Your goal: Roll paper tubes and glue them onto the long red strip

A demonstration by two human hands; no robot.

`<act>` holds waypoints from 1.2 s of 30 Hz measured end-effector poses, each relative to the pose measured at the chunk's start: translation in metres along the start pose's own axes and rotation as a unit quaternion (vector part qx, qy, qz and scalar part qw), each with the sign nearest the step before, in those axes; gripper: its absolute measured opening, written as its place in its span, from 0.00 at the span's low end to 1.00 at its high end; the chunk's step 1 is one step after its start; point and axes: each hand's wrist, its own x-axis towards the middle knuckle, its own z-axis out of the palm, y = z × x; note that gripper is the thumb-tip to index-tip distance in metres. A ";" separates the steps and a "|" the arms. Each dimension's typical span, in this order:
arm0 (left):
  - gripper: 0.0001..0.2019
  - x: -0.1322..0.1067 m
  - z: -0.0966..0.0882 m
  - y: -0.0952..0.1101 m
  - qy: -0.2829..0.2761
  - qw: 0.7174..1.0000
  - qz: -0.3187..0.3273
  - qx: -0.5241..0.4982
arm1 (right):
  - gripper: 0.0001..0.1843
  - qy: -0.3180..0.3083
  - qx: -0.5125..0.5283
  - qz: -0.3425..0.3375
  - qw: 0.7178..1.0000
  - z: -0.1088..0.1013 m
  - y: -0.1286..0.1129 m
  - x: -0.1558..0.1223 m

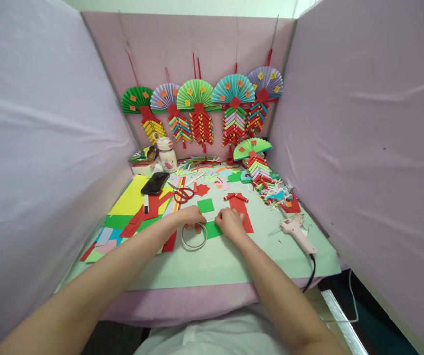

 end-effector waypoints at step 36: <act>0.12 0.003 0.002 0.007 0.015 0.997 -0.007 0.082 | 0.12 0.029 -0.160 -0.227 0.960 0.013 0.000 -0.028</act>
